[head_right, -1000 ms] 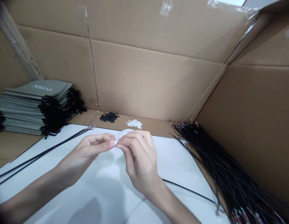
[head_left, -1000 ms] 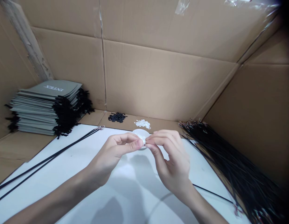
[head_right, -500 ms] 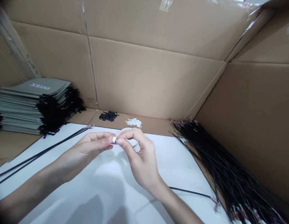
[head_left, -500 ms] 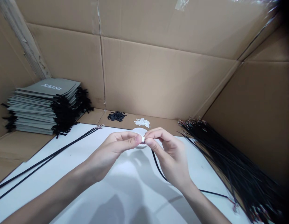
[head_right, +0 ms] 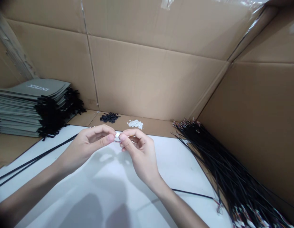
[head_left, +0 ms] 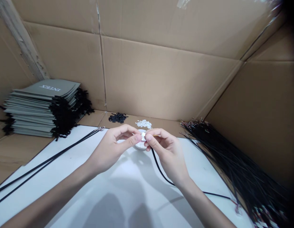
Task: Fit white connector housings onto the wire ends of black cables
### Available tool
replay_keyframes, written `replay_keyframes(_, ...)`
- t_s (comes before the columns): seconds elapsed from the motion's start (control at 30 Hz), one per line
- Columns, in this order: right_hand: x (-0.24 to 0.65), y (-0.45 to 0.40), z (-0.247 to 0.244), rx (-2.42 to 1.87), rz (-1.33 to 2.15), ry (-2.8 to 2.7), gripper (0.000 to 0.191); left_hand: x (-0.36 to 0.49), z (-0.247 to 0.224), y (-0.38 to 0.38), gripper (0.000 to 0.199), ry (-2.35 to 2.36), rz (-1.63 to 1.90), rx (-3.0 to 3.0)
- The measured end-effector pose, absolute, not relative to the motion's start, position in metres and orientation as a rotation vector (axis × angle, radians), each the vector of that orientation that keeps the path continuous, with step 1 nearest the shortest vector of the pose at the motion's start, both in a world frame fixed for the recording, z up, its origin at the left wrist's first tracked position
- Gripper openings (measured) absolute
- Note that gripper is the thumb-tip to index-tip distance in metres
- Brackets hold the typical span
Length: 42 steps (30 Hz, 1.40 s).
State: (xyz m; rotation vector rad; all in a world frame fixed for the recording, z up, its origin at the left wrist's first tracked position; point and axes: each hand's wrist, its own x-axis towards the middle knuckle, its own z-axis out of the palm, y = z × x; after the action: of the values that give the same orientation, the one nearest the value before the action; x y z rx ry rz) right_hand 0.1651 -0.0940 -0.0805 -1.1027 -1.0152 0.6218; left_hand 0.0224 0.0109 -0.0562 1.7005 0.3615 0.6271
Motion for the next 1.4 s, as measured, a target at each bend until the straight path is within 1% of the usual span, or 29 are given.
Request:
replay_keyframes(0.33, 0.161, -0.095, -0.081, -1.098, 0.638, -1.042, 0.013, 0.021, -0.051, 0.012, 0.019, 0.381, 0.587, 1.661)
replay_keyframes(0.67, 0.166, -0.095, -0.078, -1.054, 0.852, -1.013, 0.012, 0.022, -0.054, 0.017, 0.023, 0.389, 0.584, 1.634)
replay_keyframes(0.77, 0.166, -0.094, -0.078, -1.07, 0.837, -1.025, 0.013, 0.022, -0.058, 0.018, 0.018, 0.395, 0.709, 1.748)
replay_keyframes(0.93, 0.165, -0.094, -0.077, -1.078, 0.828, -0.997, 0.014, 0.021, -0.066, 0.02, 0.008, 0.278, 1.077, 2.133)
replay_keyframes(1.0, 0.165, -0.094, -0.078, -1.075, 0.818, -0.999, 0.015, 0.021, -0.068, 0.021, 0.009, 0.192, 1.173, 2.267)
replay_keyframes(1.13, 0.165, -0.093, -0.08, -1.093, 0.767, -1.007, 0.014, 0.019, -0.068, 0.023, 0.015, 0.104, 1.253, 2.394)
replay_keyframes(1.3, 0.164, -0.093, -0.083, -1.114, 0.698, -1.016, 0.015, 0.018, -0.067, 0.022, 0.01, 0.089, 1.27, 2.412)
replay_keyframes(1.4, 0.163, -0.093, -0.083, -1.11, 0.711, -1.006, 0.015, 0.02, -0.069, 0.023, 0.011, 0.057, 1.32, 2.47)
